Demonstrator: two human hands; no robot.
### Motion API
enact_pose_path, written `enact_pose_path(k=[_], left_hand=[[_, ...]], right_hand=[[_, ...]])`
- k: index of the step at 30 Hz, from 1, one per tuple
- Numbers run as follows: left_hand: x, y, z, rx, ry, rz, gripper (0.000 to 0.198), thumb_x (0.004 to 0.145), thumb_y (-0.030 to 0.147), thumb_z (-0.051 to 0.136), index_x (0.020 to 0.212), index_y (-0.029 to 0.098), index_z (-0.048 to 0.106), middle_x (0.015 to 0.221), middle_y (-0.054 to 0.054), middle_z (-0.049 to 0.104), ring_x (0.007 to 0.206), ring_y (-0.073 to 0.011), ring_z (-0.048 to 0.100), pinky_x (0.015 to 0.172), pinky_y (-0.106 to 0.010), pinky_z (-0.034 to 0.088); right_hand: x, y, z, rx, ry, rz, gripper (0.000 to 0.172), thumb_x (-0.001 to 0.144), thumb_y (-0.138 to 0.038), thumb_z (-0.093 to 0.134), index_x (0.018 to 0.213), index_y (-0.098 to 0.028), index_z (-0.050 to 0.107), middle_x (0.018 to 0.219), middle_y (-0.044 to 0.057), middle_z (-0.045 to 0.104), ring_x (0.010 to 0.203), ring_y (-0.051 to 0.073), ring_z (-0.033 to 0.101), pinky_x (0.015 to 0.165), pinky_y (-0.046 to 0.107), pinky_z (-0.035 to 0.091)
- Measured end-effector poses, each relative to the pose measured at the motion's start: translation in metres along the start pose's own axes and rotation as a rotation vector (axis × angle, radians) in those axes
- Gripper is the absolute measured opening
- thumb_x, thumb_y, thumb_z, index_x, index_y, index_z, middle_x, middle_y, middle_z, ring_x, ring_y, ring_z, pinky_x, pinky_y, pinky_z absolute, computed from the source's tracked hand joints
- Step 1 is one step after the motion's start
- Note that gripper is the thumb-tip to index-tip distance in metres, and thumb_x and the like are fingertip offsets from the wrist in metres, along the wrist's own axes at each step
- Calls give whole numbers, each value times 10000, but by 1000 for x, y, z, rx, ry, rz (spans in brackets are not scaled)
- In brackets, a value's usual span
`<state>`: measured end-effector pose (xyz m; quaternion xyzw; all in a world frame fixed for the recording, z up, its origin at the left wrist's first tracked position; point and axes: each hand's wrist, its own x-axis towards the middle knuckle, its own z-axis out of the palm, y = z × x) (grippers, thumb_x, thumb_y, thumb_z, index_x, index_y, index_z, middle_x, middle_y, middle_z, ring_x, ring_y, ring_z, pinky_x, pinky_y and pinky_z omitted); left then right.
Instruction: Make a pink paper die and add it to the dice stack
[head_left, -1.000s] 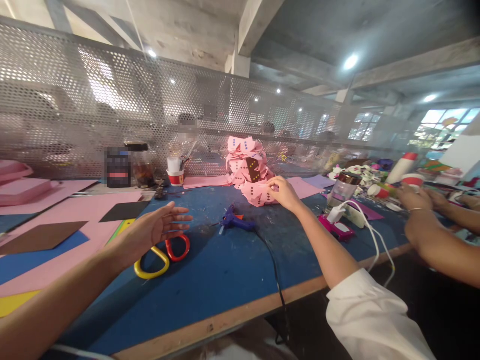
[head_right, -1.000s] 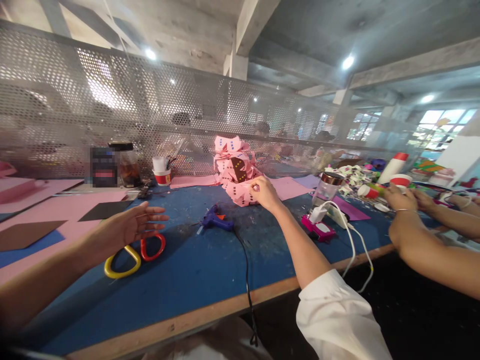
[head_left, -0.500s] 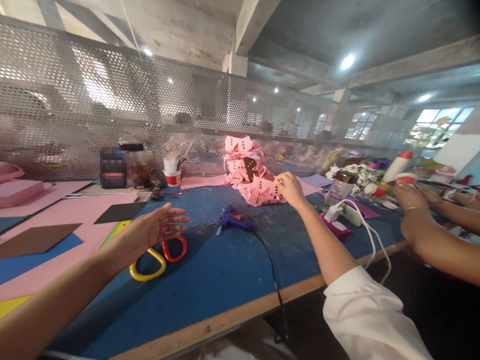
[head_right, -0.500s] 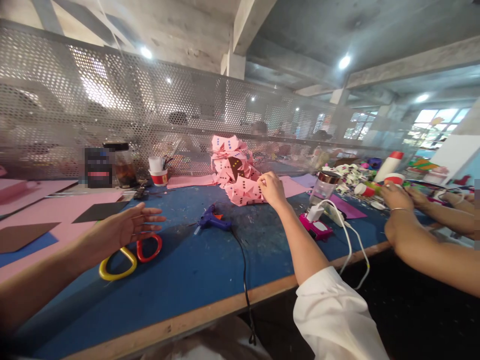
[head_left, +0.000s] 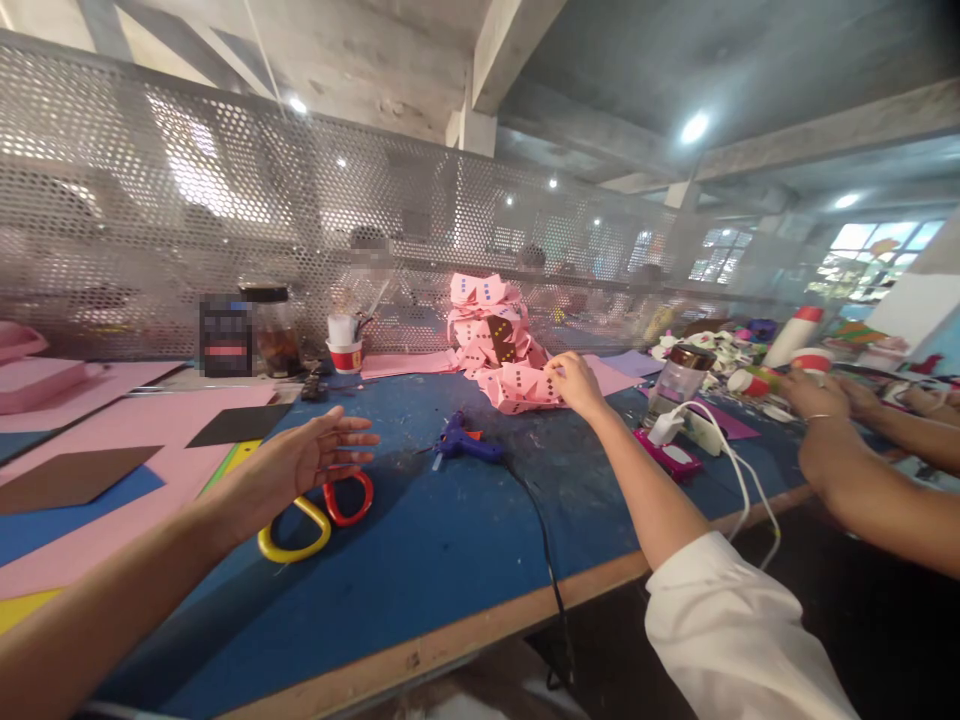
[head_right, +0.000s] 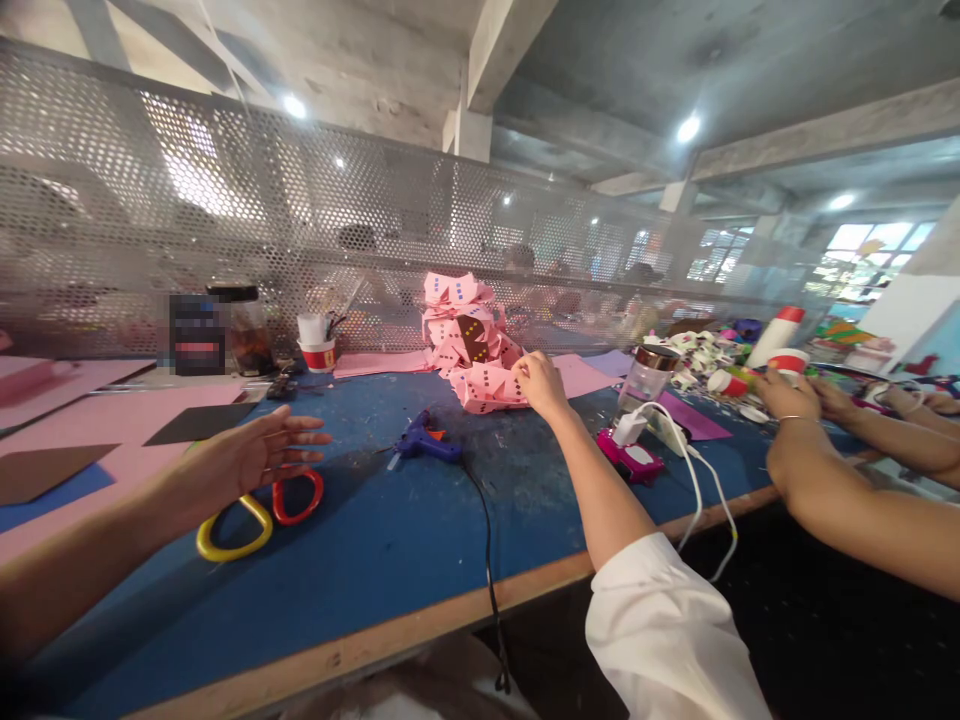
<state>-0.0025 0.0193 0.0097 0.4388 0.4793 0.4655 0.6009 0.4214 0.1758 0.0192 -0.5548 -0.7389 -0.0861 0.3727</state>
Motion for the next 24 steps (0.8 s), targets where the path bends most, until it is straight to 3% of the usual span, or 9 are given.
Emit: enact_pose_path(k=[24], left_hand=[[5, -6, -7, -7, -52, -4, 468, 848, 576, 654, 1112, 191, 697, 1168, -97, 745, 932, -219, 731, 760, -275, 614]], right_hand=[[-6, -15, 13, 9, 20, -64, 117, 877, -193, 596, 833, -211, 702, 1028, 62, 669, 992, 226, 597, 873, 346, 436]])
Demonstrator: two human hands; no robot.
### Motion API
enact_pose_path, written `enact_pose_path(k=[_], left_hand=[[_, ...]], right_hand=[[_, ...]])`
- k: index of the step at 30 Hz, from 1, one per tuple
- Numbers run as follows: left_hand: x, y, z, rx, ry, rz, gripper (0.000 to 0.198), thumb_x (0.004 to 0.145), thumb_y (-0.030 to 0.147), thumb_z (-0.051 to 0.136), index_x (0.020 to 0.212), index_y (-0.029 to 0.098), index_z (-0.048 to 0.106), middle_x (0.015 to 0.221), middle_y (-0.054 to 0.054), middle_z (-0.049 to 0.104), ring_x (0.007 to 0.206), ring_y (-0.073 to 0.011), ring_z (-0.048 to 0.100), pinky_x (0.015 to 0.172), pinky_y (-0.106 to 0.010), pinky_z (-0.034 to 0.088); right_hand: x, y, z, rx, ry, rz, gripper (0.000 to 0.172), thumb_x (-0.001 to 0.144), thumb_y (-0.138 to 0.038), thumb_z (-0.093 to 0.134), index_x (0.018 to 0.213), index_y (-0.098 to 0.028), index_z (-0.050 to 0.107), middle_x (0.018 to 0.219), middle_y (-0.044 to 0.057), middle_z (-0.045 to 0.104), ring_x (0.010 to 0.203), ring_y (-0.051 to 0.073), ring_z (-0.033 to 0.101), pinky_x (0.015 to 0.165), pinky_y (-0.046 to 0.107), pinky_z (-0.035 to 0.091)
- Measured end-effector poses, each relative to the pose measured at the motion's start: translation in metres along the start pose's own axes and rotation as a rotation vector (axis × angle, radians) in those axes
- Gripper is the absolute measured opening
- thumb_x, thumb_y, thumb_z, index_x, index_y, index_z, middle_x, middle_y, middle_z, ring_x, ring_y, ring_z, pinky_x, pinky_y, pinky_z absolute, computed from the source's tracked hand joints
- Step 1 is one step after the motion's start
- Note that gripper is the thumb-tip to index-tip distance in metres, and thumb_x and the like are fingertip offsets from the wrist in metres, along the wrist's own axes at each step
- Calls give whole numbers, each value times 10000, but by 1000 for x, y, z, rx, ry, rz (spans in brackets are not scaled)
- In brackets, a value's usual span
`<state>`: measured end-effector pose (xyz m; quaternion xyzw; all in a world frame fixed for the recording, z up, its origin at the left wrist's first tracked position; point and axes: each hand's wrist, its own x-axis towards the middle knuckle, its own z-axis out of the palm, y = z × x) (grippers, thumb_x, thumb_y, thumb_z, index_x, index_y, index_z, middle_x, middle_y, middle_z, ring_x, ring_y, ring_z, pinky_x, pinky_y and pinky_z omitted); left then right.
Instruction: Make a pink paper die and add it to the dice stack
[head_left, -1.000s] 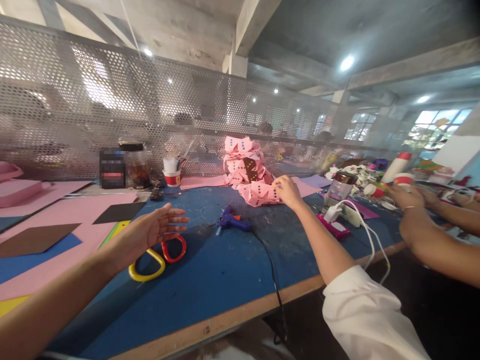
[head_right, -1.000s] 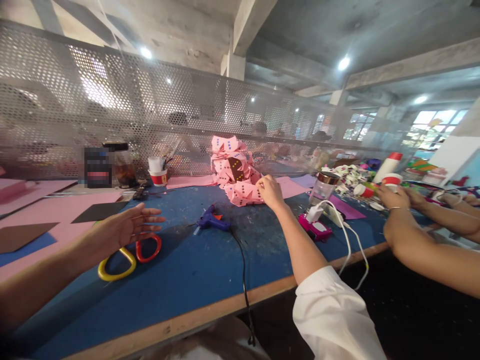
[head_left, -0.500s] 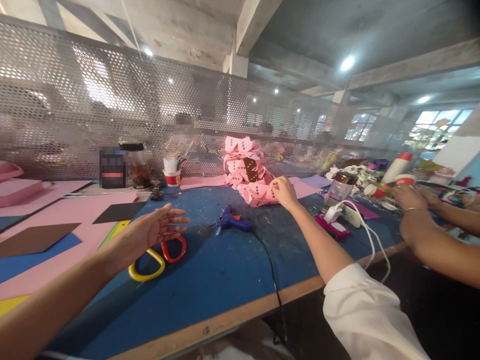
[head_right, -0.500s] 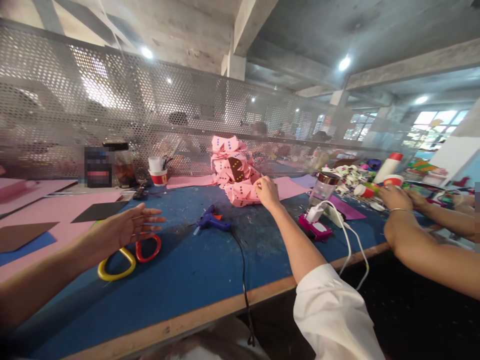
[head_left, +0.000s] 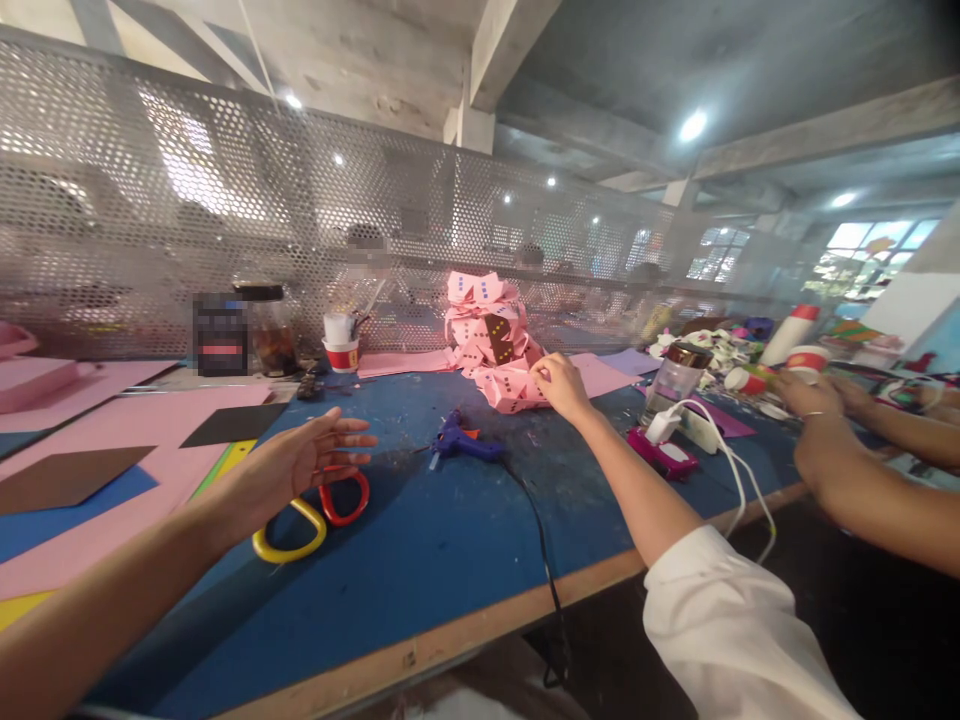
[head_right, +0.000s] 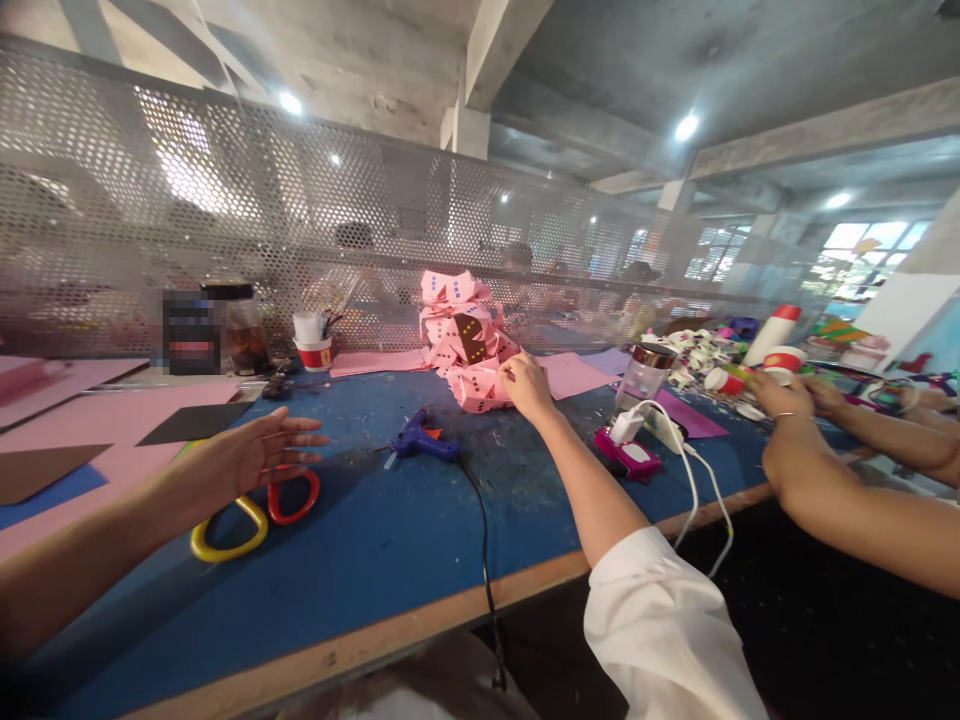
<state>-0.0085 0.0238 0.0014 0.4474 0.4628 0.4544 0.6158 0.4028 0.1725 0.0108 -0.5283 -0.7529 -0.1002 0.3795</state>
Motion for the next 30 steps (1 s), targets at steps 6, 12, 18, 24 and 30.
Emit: enact_pose_path(k=[6, 12, 18, 24, 30], left_hand=[[2, -1, -4, 1, -7, 2, 457, 851, 575, 651, 1113, 204, 702, 1140, -79, 752, 925, -216, 731, 773, -281, 622], [7, -2, -9, -15, -7, -11, 445, 844, 570, 664, 1093, 204, 715, 1129, -83, 757, 897, -214, 736, 761, -286, 629], [8, -4, -10, -25, -15, 10, 434, 844, 554, 672, 1098, 205, 714, 1136, -83, 760, 902, -212, 741, 777, -279, 626], [8, -4, -11, -5, -1, -1, 452, 852, 563, 657, 1124, 206, 707, 1168, -90, 751, 954, -227, 737, 777, -281, 628], [8, -4, -11, -19, -1, 11, 430, 841, 552, 677, 1088, 202, 722, 1126, -84, 763, 927, -227, 741, 781, -284, 629]], right_hand=[[-1, 0, -1, 8, 9, -27, 120, 883, -197, 593, 840, -212, 704, 1027, 64, 672, 989, 223, 597, 856, 333, 432], [-2, -6, -6, 23, 35, -58, 114, 890, -201, 593, 869, -214, 704, 1028, 65, 670, 1010, 225, 599, 881, 338, 437], [-1, -11, -13, 42, 99, -93, 111, 901, -206, 590, 881, -208, 699, 1038, 76, 668, 1027, 229, 600, 926, 351, 441], [-1, -13, -17, 56, 172, -118, 109, 903, -188, 585, 878, -203, 691, 1028, 84, 670, 1028, 241, 600, 929, 364, 449], [-1, -17, -19, 78, 223, -153, 96, 914, -204, 591, 886, -209, 682, 1023, 77, 668, 1025, 241, 596, 933, 368, 448]])
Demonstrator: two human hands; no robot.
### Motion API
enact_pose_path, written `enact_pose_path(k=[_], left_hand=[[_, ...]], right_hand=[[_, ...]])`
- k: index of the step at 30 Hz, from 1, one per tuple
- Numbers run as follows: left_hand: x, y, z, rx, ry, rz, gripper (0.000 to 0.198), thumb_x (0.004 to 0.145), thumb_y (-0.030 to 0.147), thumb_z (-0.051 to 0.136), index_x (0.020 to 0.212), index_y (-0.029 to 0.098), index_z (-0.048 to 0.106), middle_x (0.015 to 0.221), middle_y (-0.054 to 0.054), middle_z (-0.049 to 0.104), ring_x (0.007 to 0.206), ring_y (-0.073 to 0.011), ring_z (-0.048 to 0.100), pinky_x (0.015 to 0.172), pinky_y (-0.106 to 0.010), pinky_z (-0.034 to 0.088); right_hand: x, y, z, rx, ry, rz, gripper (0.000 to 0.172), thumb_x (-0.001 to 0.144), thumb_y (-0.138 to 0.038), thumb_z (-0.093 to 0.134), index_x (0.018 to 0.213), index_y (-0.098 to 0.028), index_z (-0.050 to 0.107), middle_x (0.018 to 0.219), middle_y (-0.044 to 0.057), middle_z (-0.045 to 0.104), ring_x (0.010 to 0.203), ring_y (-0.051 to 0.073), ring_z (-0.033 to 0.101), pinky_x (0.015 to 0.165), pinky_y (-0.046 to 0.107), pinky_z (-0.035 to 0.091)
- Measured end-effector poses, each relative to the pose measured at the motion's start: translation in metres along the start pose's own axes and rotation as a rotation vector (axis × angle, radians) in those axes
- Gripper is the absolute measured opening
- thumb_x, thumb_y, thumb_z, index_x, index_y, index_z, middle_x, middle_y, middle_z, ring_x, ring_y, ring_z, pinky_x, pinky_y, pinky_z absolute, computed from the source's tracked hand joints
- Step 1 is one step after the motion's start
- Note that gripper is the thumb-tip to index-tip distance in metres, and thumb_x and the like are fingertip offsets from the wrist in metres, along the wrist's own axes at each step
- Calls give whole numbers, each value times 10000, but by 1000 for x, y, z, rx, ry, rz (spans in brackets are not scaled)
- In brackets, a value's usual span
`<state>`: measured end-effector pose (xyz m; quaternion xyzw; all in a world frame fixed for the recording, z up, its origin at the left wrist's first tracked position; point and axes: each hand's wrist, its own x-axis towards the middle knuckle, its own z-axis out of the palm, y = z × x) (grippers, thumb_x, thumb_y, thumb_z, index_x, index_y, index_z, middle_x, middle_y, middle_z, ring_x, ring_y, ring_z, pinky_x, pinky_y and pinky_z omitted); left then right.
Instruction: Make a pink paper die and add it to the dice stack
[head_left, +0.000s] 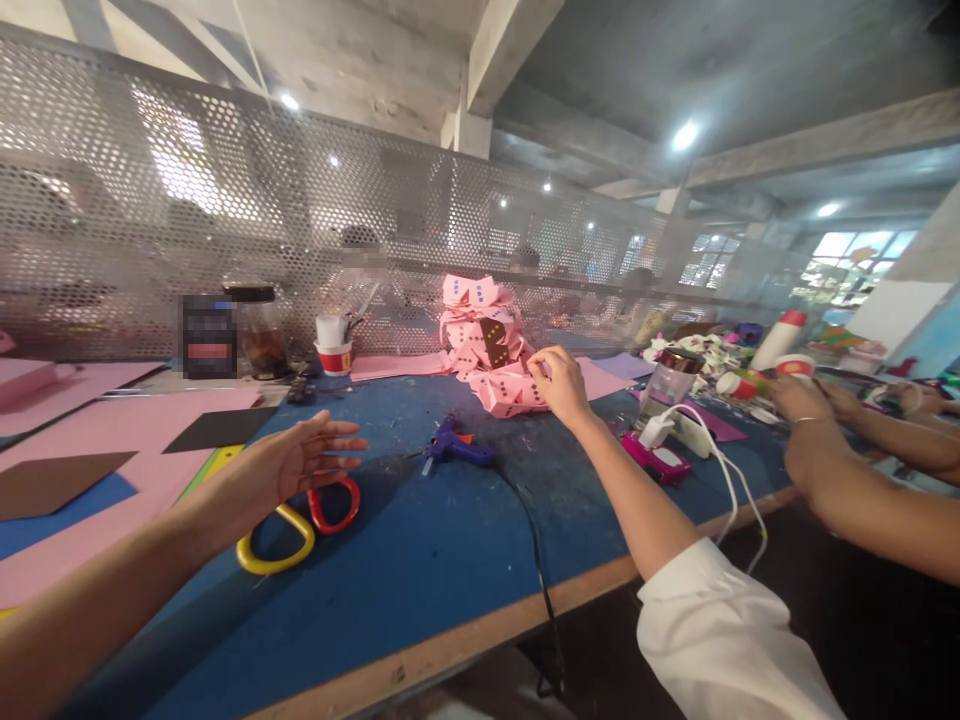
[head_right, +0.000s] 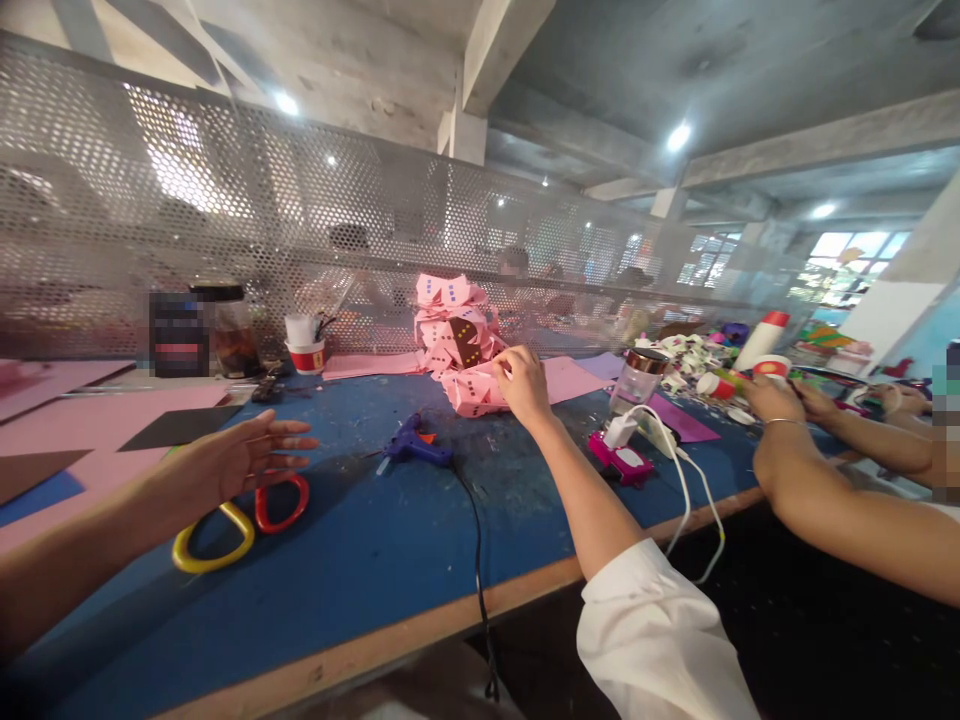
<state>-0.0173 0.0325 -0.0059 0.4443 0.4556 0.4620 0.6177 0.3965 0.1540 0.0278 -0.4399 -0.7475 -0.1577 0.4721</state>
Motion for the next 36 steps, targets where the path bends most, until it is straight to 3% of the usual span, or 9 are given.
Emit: enact_pose_path(k=[14, 20, 25, 29, 36], left_hand=[[-2, 0, 2, 22, -1, 11, 447, 821, 564, 690, 1090, 209, 730, 1146, -92, 762, 923, -228, 743, 792, -287, 619], [-5, 4, 6, 33, 15, 2, 457, 797, 579, 709, 1062, 208, 740, 1146, -104, 763, 920, -243, 747, 771, -296, 616], [-7, 5, 9, 41, 12, 5, 471, 795, 590, 703, 1075, 213, 737, 1171, -102, 755, 927, -240, 743, 808, -306, 608], [-8, 5, 10, 40, 21, 0, 458, 813, 580, 693, 1085, 213, 725, 1164, -98, 756, 930, -230, 738, 793, -290, 605], [-8, 5, 9, 31, 15, 2, 450, 810, 578, 696, 1068, 211, 732, 1151, -97, 758, 918, -233, 740, 789, -302, 611]], right_hand=[[1, -14, -2, 32, 14, -25, 121, 923, -216, 555, 877, -217, 667, 1017, 84, 657, 1030, 243, 577, 951, 377, 433], [-3, -32, -6, 61, -34, -59, 164, 962, -253, 515, 937, -213, 672, 1023, 94, 662, 1051, 245, 589, 970, 373, 442], [-13, -66, -7, 144, -257, -107, 191, 999, -274, 473, 1019, -220, 655, 1028, 67, 688, 959, 198, 630, 860, 305, 469], [-23, -92, -6, 176, -503, -191, 181, 982, -341, 548, 908, -205, 642, 911, 32, 690, 823, 157, 621, 746, 264, 436], [-32, -104, -6, 10, -753, -232, 238, 900, -450, 673, 887, -214, 646, 895, 20, 712, 746, 163, 627, 624, 261, 350]])
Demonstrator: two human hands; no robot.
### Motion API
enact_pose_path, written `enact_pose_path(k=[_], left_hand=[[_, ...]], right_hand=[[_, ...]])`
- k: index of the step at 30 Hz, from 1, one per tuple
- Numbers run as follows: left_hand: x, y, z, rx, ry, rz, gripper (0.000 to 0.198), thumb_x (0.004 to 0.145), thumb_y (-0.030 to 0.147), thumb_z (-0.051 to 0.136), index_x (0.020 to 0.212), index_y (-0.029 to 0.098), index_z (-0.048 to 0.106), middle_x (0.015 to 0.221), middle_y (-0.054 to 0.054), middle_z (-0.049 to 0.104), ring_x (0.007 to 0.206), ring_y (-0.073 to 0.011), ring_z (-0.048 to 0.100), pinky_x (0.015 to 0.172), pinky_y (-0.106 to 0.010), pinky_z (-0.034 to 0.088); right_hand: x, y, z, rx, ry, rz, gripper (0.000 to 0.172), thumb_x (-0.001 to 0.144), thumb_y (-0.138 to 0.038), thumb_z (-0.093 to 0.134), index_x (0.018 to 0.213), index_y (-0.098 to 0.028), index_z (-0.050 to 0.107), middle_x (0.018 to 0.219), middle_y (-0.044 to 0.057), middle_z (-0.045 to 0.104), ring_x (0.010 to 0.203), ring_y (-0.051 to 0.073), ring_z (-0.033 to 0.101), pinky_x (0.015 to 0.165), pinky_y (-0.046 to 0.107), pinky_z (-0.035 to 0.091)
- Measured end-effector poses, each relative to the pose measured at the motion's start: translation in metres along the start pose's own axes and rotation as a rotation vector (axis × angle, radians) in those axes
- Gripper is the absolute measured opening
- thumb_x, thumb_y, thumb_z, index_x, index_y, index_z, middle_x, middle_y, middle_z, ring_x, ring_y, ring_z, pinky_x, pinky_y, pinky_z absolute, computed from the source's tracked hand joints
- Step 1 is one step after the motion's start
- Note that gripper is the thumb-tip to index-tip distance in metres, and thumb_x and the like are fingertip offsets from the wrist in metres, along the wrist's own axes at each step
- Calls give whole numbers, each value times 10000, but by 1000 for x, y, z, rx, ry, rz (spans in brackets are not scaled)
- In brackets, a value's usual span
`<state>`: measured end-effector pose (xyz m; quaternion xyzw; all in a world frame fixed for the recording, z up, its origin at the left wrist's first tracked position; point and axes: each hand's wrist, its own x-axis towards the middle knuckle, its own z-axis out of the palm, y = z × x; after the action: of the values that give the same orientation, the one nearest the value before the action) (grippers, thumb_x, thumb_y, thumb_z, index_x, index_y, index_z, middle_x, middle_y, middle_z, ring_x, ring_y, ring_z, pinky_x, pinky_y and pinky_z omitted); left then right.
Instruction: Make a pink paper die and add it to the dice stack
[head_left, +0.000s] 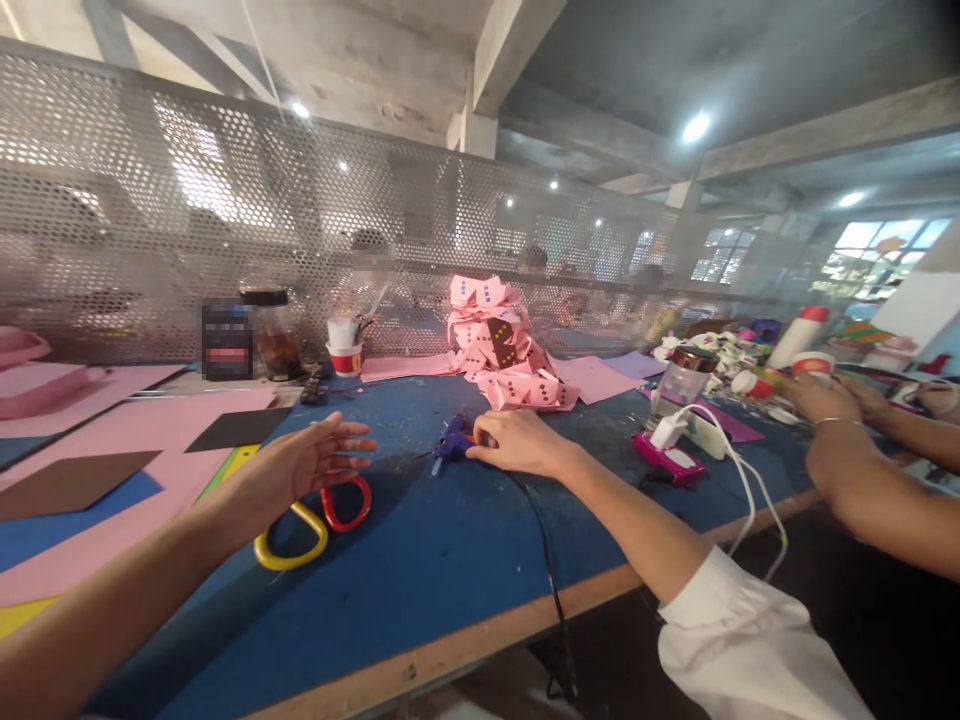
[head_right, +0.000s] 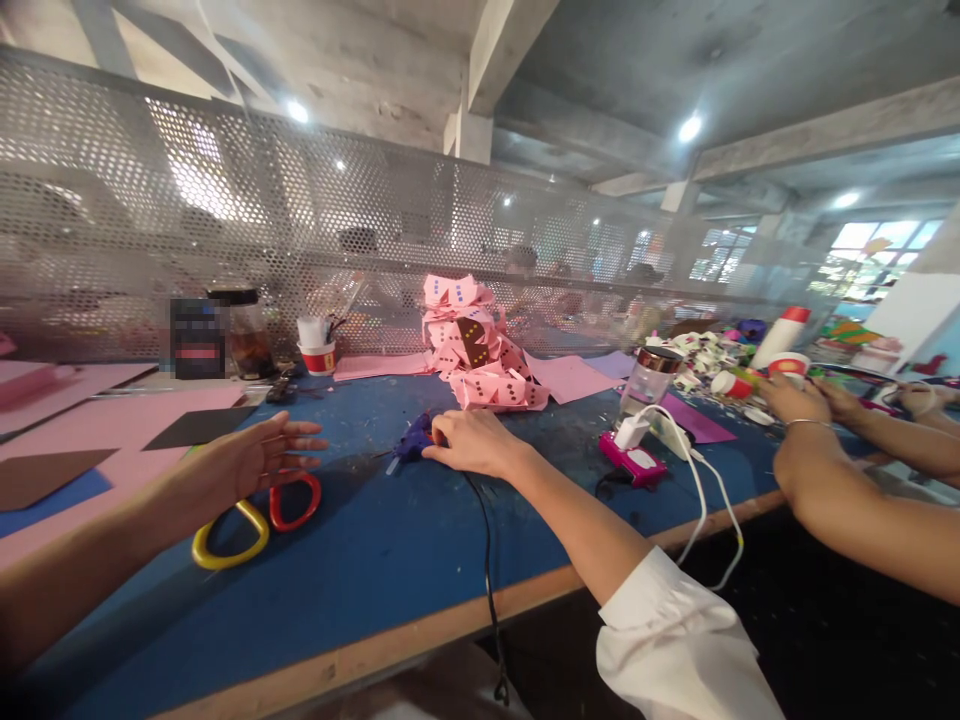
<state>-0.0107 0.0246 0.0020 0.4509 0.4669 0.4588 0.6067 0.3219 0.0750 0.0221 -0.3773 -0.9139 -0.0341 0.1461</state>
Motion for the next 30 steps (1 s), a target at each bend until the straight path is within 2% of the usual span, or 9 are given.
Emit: enact_pose_path(k=[7, 12, 16, 30], left_hand=[[-3, 1, 5, 11, 14, 18, 444, 815, 571, 697, 1065, 206, 735, 1129, -99, 765, 924, -233, 741, 793, -297, 610], [0, 1, 2, 19, 28, 13, 486, 764, 594, 734, 1046, 198, 746, 1124, -117, 766, 943, -262, 743, 781, -313, 616], [1, 0, 0, 20, 17, 16, 490, 772, 596, 725, 1062, 201, 744, 1145, -118, 759, 939, -252, 741, 786, -307, 616], [3, -1, -3, 1, 8, 1, 458, 786, 585, 718, 1060, 219, 744, 1125, -99, 770, 919, -248, 752, 795, -305, 611]], right_hand=[[1, 5, 7, -25, -70, 23, 303, 839, -515, 712, 910, -226, 655, 926, 25, 727, 756, 189, 648, 581, 264, 317], [1, 5, 10, -31, -77, 27, 230, 851, -432, 703, 909, -214, 656, 914, 33, 724, 753, 186, 645, 579, 267, 317], [1, 6, 9, -29, -77, 26, 212, 855, -415, 694, 902, -211, 653, 904, 29, 722, 736, 179, 637, 575, 265, 308], [-1, 11, -6, -24, 26, 30, 203, 909, -404, 645, 959, -208, 639, 972, 46, 716, 819, 197, 651, 653, 274, 371]])
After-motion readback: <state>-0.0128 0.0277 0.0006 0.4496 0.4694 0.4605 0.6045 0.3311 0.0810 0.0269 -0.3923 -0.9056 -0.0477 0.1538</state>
